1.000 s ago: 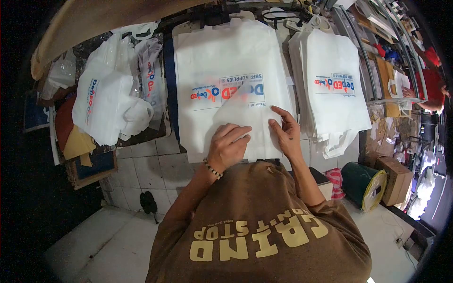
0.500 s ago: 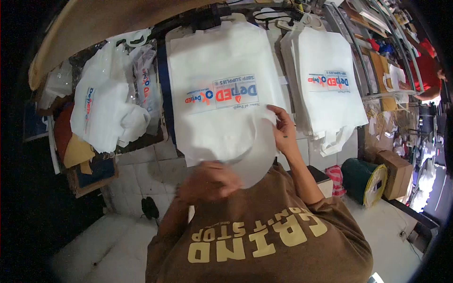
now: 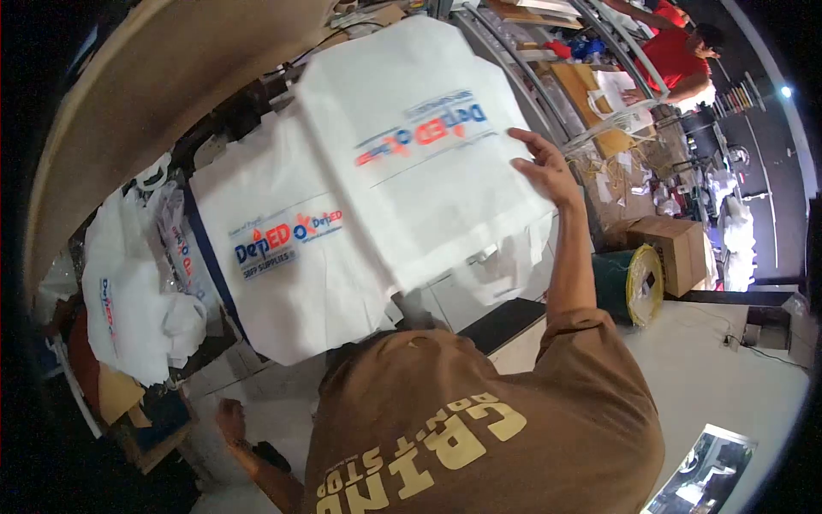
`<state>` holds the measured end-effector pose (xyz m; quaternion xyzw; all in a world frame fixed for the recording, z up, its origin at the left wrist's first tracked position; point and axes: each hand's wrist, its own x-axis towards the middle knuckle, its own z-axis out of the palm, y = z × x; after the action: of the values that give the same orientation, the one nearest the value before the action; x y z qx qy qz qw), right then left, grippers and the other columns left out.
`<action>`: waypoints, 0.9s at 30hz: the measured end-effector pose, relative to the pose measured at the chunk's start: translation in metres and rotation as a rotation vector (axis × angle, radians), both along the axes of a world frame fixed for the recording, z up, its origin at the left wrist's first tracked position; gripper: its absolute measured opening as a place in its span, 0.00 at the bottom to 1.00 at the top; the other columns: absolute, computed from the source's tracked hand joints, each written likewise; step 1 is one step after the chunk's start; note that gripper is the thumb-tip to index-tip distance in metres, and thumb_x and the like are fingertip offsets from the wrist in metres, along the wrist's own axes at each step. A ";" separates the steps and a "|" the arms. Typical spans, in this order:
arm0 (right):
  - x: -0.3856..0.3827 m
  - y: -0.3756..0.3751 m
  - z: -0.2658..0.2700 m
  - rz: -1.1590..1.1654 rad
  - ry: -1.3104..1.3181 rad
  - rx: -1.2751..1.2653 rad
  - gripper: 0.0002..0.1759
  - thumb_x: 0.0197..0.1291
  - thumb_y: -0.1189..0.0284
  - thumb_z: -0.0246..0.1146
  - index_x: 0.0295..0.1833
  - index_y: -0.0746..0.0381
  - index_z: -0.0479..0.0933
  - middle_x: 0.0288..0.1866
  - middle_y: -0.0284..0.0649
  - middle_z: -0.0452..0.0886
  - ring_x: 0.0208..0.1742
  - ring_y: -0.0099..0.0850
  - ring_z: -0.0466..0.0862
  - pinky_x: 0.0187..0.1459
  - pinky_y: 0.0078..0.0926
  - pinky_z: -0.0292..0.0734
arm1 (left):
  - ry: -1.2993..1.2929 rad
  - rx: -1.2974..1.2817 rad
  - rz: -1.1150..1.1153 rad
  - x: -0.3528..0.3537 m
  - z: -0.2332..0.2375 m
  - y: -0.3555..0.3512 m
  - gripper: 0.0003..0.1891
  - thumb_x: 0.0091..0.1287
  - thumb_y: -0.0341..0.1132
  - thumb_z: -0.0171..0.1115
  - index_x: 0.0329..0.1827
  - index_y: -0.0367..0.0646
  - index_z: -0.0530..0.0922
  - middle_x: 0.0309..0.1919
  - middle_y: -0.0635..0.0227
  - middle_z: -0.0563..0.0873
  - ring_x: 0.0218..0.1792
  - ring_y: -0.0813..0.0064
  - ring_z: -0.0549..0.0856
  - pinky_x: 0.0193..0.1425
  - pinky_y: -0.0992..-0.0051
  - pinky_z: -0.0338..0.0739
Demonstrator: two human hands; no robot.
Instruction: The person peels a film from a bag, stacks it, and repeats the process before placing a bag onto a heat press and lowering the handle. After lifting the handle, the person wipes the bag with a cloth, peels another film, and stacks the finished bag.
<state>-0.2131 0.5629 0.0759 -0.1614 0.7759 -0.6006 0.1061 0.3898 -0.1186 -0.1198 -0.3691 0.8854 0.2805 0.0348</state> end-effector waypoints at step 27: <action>0.151 -0.230 -0.045 0.085 0.421 0.474 0.53 0.49 0.59 0.81 0.76 0.65 0.63 0.55 0.54 0.73 0.50 0.48 0.78 0.51 0.44 0.77 | 0.632 -0.250 -0.313 -0.353 0.123 0.123 0.20 0.62 0.33 0.74 0.58 0.39 0.83 0.52 0.58 0.84 0.50 0.60 0.85 0.58 0.65 0.80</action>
<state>-0.0620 0.3330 0.0312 -0.2852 0.8917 -0.3514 0.0027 0.0366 0.0039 0.0030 -0.1259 0.9256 0.2614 -0.2430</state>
